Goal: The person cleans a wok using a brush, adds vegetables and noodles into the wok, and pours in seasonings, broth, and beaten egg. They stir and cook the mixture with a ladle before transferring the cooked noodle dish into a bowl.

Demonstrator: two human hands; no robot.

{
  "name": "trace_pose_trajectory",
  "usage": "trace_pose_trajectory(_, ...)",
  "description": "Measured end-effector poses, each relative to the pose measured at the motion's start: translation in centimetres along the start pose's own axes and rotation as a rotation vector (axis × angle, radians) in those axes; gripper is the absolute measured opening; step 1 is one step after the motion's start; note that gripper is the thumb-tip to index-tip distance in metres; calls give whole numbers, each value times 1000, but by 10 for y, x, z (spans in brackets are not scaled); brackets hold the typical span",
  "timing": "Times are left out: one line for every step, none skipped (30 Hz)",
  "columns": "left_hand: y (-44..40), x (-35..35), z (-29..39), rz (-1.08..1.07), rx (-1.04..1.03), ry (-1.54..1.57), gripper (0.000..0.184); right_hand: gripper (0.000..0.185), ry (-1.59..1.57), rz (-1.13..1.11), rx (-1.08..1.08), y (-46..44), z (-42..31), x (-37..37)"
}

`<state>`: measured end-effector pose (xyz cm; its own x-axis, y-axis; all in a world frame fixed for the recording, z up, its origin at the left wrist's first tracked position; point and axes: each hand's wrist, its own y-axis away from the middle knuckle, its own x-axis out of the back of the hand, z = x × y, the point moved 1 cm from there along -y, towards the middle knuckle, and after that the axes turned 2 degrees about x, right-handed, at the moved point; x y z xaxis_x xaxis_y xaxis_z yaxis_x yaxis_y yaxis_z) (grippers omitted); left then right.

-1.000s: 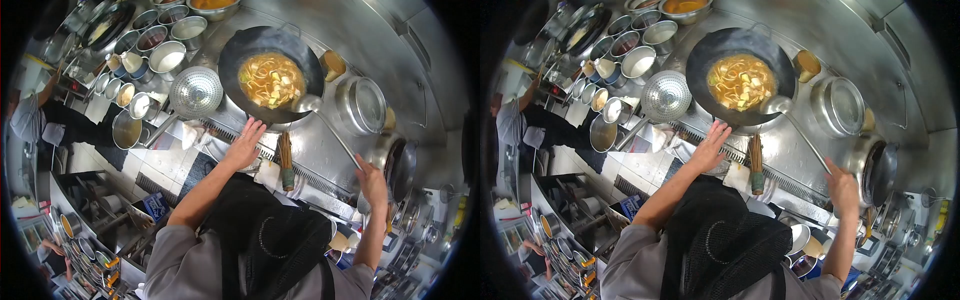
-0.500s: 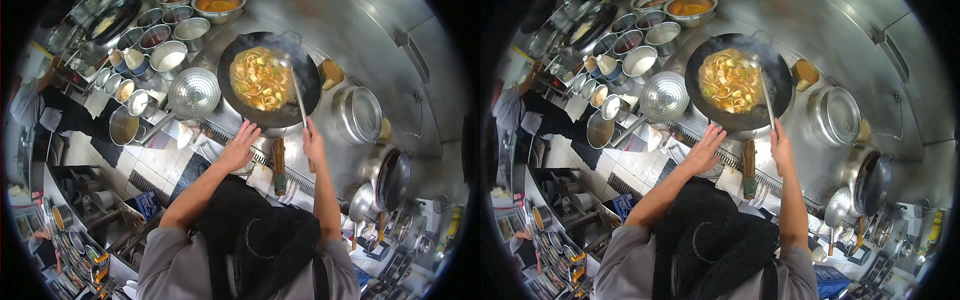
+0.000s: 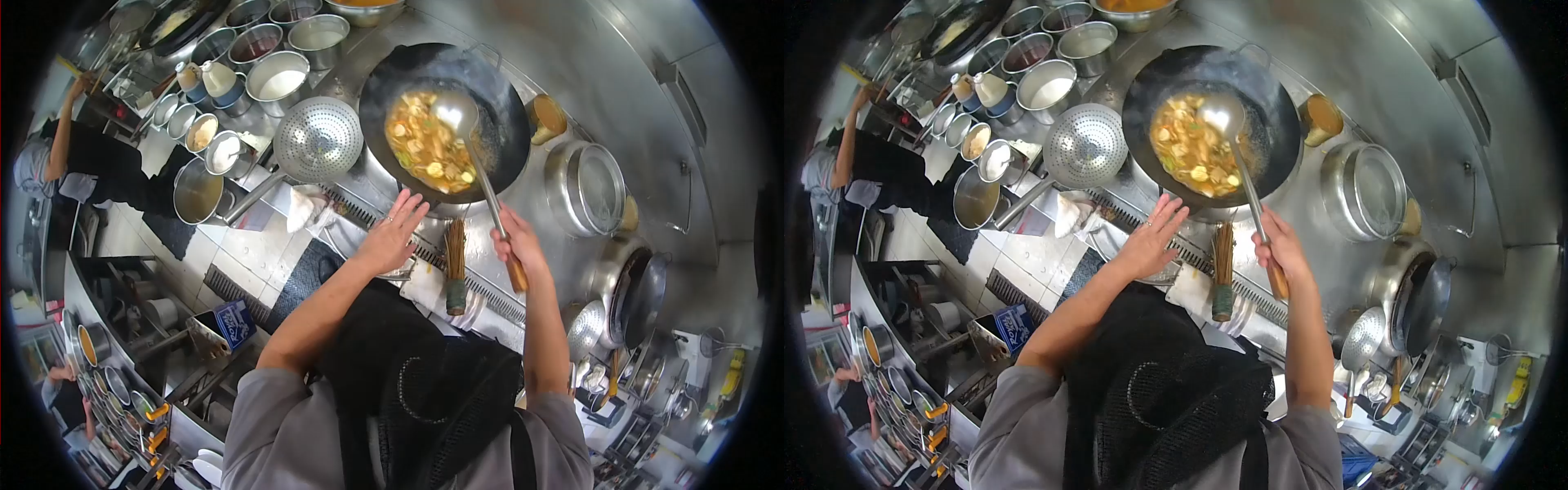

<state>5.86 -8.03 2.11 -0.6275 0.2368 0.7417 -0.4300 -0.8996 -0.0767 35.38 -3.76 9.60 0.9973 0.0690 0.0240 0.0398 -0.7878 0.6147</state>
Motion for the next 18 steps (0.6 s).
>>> trace_pose_trajectory(0,0,0,1,5,11,92,51,91,26,118,-12,12,3)
trace_pose_trajectory(0,2,1,12,-7,14,92,51,90,30,108,-21,33,9)
trace_pose_trajectory(2,0,2,9,-3,17,92,52,531,195,296,-30,53,15)
trace_pose_trajectory(1,1,1,0,-2,13,91,53,971,358,492,-30,58,12)
trace_pose_trajectory(0,3,-1,-7,0,8,91,53,971,353,498,-20,68,13)
trace_pose_trajectory(0,4,0,-1,4,8,90,53,976,340,496,2,74,11)
trace_pose_trajectory(-1,3,0,7,15,5,90,53,980,326,495,21,62,1)
trace_pose_trajectory(0,2,2,7,21,9,90,53,984,312,494,39,51,-9)
trace_pose_trajectory(-1,1,3,8,23,12,89,54,705,189,300,63,25,-30)
trace_pose_trajectory(-1,-3,1,38,1,-13,89,54,422,71,106,74,14,-40)
trace_pose_trajectory(0,-3,1,36,0,-14,89,54,420,71,105,64,7,-36)
trace_pose_trajectory(0,-2,2,33,9,-23,89,54,206,11,33,43,-5,-26)
trace_pose_trajectory(-1,-2,3,28,16,-32,89,53,-9,-47,-38,25,-14,-20)
trace_pose_trajectory(-1,-1,4,20,8,-32,89,53,-17,-39,-38,9,-12,-17)
trace_pose_trajectory(-1,1,4,7,17,-18,89,54,51,-14,33,-9,-4,-13)
trace_pose_trajectory(-1,1,5,-2,28,-4,88,54,123,9,105,-22,6,-9)
trace_pose_trajectory(-2,0,6,-1,26,-4,88,54,124,10,107,-28,23,-6)
trace_pose_trajectory(-2,0,5,7,17,-10,88,55,576,177,350,-30,40,-4)
